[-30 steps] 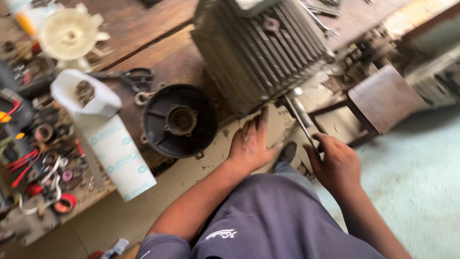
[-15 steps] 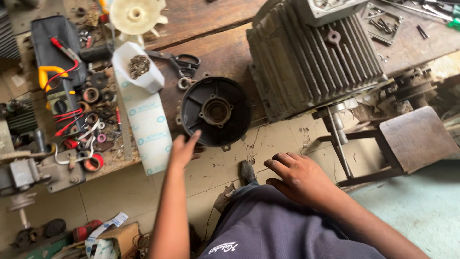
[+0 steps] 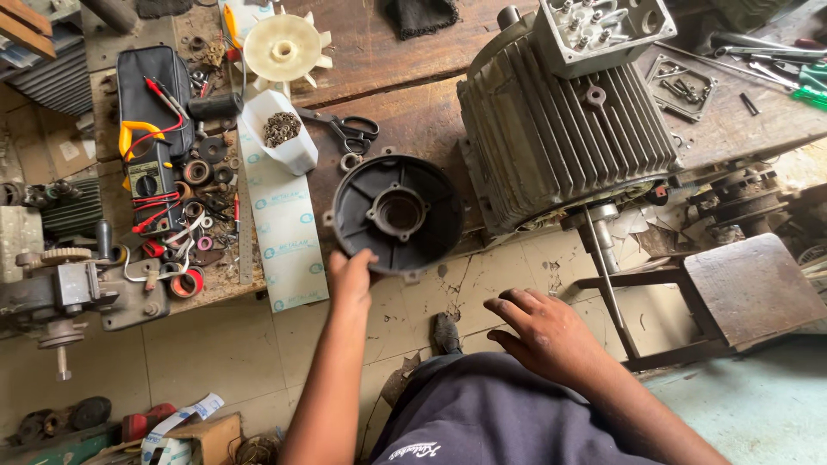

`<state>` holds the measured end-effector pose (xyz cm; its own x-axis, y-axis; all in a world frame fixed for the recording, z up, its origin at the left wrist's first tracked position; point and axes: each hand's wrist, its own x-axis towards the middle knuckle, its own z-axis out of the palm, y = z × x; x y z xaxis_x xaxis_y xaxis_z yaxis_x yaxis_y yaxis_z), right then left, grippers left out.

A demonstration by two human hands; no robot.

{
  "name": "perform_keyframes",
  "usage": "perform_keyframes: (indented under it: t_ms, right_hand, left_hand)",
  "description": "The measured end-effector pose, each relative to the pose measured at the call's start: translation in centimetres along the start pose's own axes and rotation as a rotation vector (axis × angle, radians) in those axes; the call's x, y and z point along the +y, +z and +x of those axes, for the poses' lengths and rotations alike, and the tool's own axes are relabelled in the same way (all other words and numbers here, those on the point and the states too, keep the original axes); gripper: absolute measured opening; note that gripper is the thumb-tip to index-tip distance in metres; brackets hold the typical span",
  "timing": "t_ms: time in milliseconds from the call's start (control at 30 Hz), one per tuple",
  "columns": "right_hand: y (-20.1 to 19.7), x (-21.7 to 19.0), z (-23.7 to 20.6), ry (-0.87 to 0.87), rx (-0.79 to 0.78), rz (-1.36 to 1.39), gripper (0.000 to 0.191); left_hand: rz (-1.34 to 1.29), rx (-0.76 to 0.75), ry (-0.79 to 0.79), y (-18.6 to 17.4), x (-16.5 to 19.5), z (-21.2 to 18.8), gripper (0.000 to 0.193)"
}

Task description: The person works on an electric motor clamped at the edge of a workbench, using a screwdriver to loosen fasteners on the motor housing, then removes the rear fan cover and end shield by hand and fits the cover back onto the motor, using a metal rod to align and seat the parts.

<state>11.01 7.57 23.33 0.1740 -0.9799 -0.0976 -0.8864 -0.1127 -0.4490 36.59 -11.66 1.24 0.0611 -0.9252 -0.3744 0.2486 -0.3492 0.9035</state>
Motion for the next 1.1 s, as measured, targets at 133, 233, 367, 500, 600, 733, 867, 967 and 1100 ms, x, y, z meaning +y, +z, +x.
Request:
perform_keyframes:
  t_ms: [133,233,367,500,600,733,867,967,1100]
  right_hand:
    - [-0.4,-0.6,0.3,-0.203,0.258,-0.155,0.054]
    - [1.0,-0.9,1.4,-0.465,0.335,-0.231,0.051]
    - [4.2,0.0,1.6,-0.810,0.115,-0.098,0.032]
    - [6.6,2.2,-0.9,-0.800,-0.213,0.114,0.026]
    - [7.6,4.1,-3.3,-0.696,-0.181,0.309,0.037]
    - [7.2,7.7,-7.0,-0.449,-0.246,0.418,0.037]
    - [4.3,12.9,-10.8,-0.369,-0.225,0.439,0.040]
    - [0.9,16.4,-13.7,-0.211,-0.244,0.363,0.035]
    - [-3.4,20.0,-16.4,-0.037,-0.242,0.303,0.029]
  left_hand:
    - [-0.018,-0.060,-0.084,-3.9,4.8,-6.1,0.033]
    - [0.030,-0.026,-0.333,-6.1,8.0,-12.1,0.043]
    - [-0.030,0.022,-0.589,-7.3,7.6,-19.2,0.045]
    - [-0.086,0.017,-0.801,-8.6,2.4,-24.0,0.034]
    - [0.000,0.029,-0.917,-8.2,-2.8,-25.4,0.034]
    - [0.136,-0.154,-0.952,-5.5,-8.4,-26.8,0.058]
    - [0.451,-0.209,-0.499,-1.0,-12.2,-26.8,0.051]
    - [0.465,-0.269,-0.368,3.5,-13.6,-25.2,0.052]
    - [0.297,-0.352,-0.455,10.4,-13.2,-23.4,0.046]
